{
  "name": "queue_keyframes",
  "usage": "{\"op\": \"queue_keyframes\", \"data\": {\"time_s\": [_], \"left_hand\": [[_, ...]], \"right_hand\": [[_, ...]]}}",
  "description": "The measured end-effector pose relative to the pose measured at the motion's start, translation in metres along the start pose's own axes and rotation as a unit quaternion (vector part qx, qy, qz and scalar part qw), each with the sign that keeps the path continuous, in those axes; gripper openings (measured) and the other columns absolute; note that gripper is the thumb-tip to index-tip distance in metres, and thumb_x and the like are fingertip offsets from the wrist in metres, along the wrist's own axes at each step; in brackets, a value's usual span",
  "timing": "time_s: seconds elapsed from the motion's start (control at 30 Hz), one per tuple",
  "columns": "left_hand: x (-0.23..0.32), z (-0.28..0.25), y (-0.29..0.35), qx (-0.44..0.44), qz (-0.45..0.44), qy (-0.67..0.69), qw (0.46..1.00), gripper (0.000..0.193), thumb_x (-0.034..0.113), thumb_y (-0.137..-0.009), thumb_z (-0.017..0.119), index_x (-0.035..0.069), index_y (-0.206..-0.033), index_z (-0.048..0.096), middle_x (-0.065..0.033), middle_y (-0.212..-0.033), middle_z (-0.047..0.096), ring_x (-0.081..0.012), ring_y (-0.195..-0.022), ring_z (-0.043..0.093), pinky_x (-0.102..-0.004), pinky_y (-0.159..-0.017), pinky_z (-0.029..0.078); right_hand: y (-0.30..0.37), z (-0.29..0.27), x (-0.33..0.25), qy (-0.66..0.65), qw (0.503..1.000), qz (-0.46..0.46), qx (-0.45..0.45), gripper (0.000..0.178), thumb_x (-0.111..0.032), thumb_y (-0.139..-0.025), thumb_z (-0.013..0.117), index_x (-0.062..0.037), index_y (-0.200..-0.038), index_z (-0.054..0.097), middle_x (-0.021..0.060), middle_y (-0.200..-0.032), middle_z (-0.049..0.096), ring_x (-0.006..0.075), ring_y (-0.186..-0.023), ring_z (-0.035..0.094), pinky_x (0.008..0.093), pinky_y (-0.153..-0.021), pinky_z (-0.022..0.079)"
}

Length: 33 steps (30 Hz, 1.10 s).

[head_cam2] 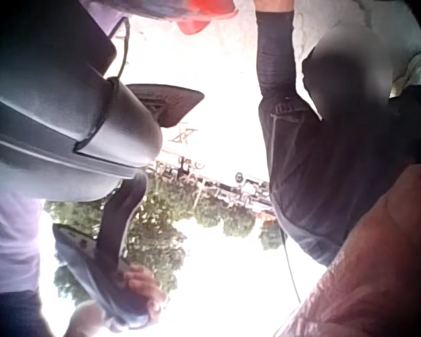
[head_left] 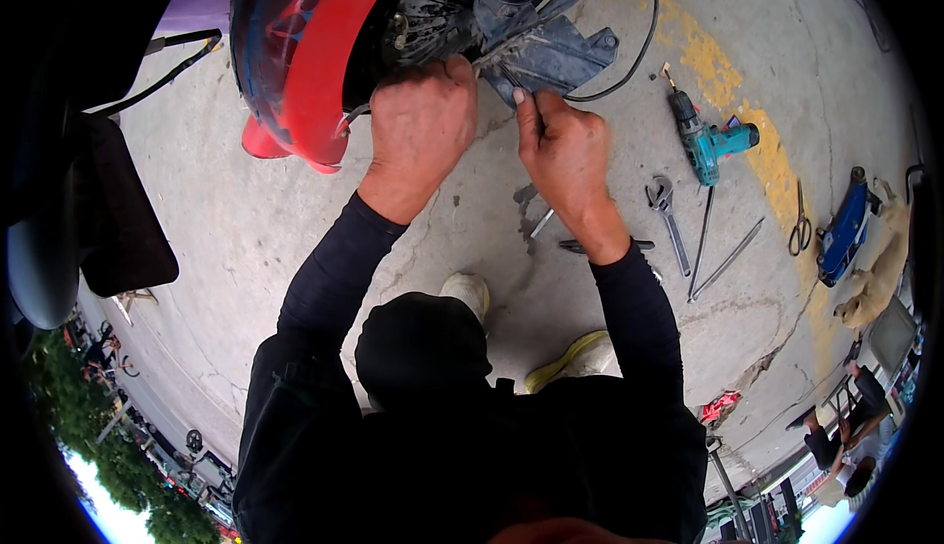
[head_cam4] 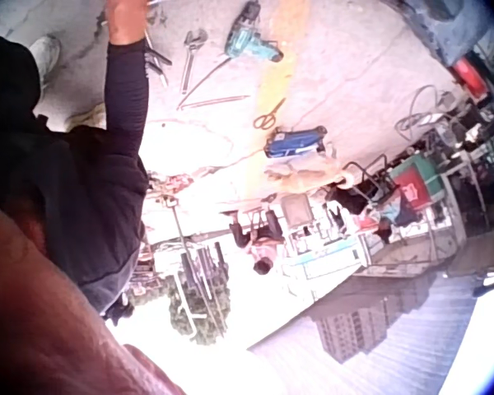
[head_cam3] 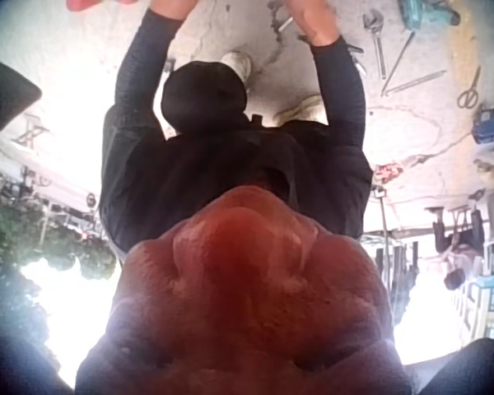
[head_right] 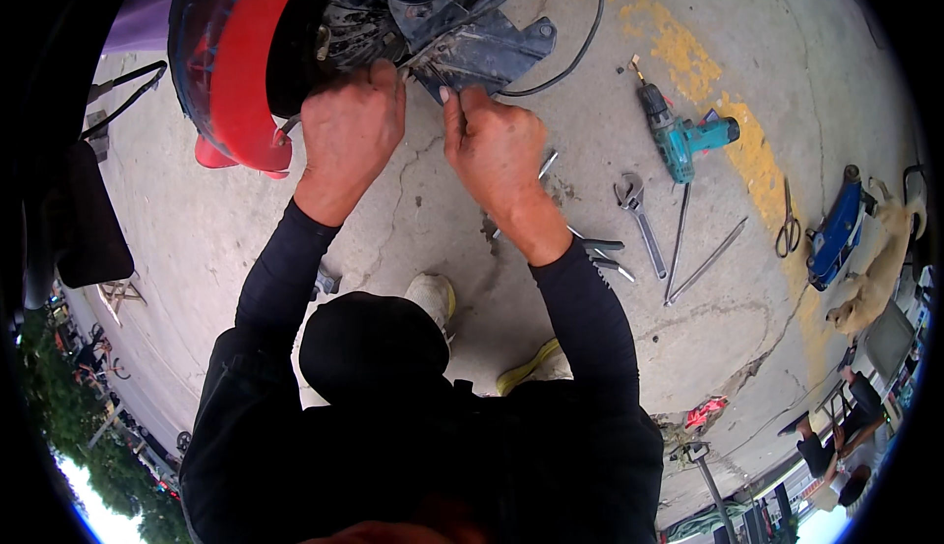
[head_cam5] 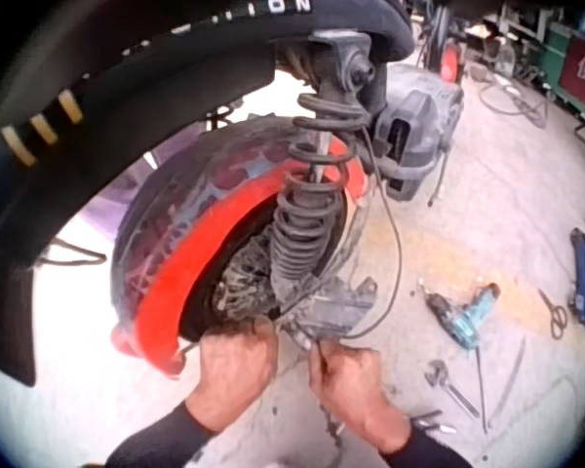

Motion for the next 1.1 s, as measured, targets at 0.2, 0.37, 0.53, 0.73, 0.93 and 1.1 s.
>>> {"op": "queue_keyframes", "data": {"time_s": [0.2, 0.37, 0.53, 0.73, 0.93, 1.1], "left_hand": [[0.004, -0.004, 0.000, -0.003, 0.001, 0.006, 1.000, 0.006, 0.013, -0.077, 0.059, 0.007, -0.076, 0.057, -0.0079, -0.065, 0.059, -0.0232, -0.058, 0.062, -0.0345, -0.050, 0.048], [0.004, -0.002, 0.003, 0.002, -0.001, -0.015, 1.000, 0.006, 0.013, -0.077, 0.059, 0.008, -0.074, 0.055, -0.0065, -0.065, 0.058, -0.0235, -0.060, 0.062, -0.0347, -0.052, 0.049], [0.003, -0.003, 0.003, 0.056, 0.010, 0.006, 0.998, 0.009, 0.016, -0.079, 0.062, 0.011, -0.080, 0.055, -0.0050, -0.070, 0.058, -0.0235, -0.063, 0.062, -0.0352, -0.056, 0.048], [0.013, -0.015, 0.011, 0.153, 0.065, 0.044, 0.985, 0.031, 0.017, -0.078, 0.068, 0.021, -0.108, 0.067, -0.0007, -0.085, 0.060, -0.0217, -0.066, 0.059, -0.0348, -0.062, 0.046], [0.019, -0.012, 0.013, 0.164, 0.114, 0.009, 0.980, 0.052, 0.018, -0.074, 0.065, 0.032, -0.124, 0.067, 0.0015, -0.089, 0.058, -0.0195, -0.066, 0.055, -0.0327, -0.062, 0.045], [0.015, -0.010, 0.013, 0.173, 0.121, 0.020, 0.977, 0.047, 0.017, -0.075, 0.063, 0.029, -0.119, 0.069, 0.0014, -0.088, 0.056, -0.0195, -0.068, 0.055, -0.0327, -0.059, 0.045]], "right_hand": [[0.005, 0.007, 0.016, -0.106, 0.989, 0.101, -0.011, 0.036, -0.019, -0.092, 0.068, -0.0030, -0.063, 0.054, 0.0174, -0.053, 0.050, 0.0293, -0.041, 0.049, 0.0385, -0.043, 0.036], [0.019, 0.031, 0.045, -0.294, 0.920, 0.254, -0.043, 0.035, -0.020, -0.092, 0.068, 0.0006, -0.064, 0.062, 0.0059, -0.049, 0.045, 0.0124, -0.046, 0.040, 0.0328, -0.046, 0.031], [0.036, 0.049, 0.044, -0.452, 0.798, 0.398, -0.041, 0.036, -0.027, -0.093, 0.070, 0.0009, -0.070, 0.068, -0.0065, -0.052, 0.043, 0.0033, -0.049, 0.034, 0.0238, -0.047, 0.025], [0.029, 0.033, 0.044, -0.318, 0.883, 0.344, 0.022, 0.038, -0.030, -0.089, 0.073, 0.0031, -0.071, 0.072, -0.0047, -0.053, 0.046, 0.0050, -0.051, 0.036, 0.0263, -0.048, 0.028], [0.028, 0.033, 0.047, -0.322, 0.882, 0.344, 0.026, 0.038, -0.030, -0.088, 0.072, 0.0035, -0.069, 0.071, -0.0030, -0.052, 0.047, 0.0070, -0.051, 0.040, 0.0276, -0.049, 0.031], [0.027, 0.019, 0.038, -0.243, 0.935, 0.260, -0.014, 0.036, -0.030, -0.091, 0.069, 0.0034, -0.080, 0.069, 0.0036, -0.056, 0.057, 0.0102, -0.051, 0.049, 0.0290, -0.051, 0.040]]}}
Point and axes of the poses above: each hand's wrist, its own y-axis away from the middle knuckle, its own z-axis out of the palm, x = y × z, the point moved 10 cm from there along -y, towards the middle knuckle
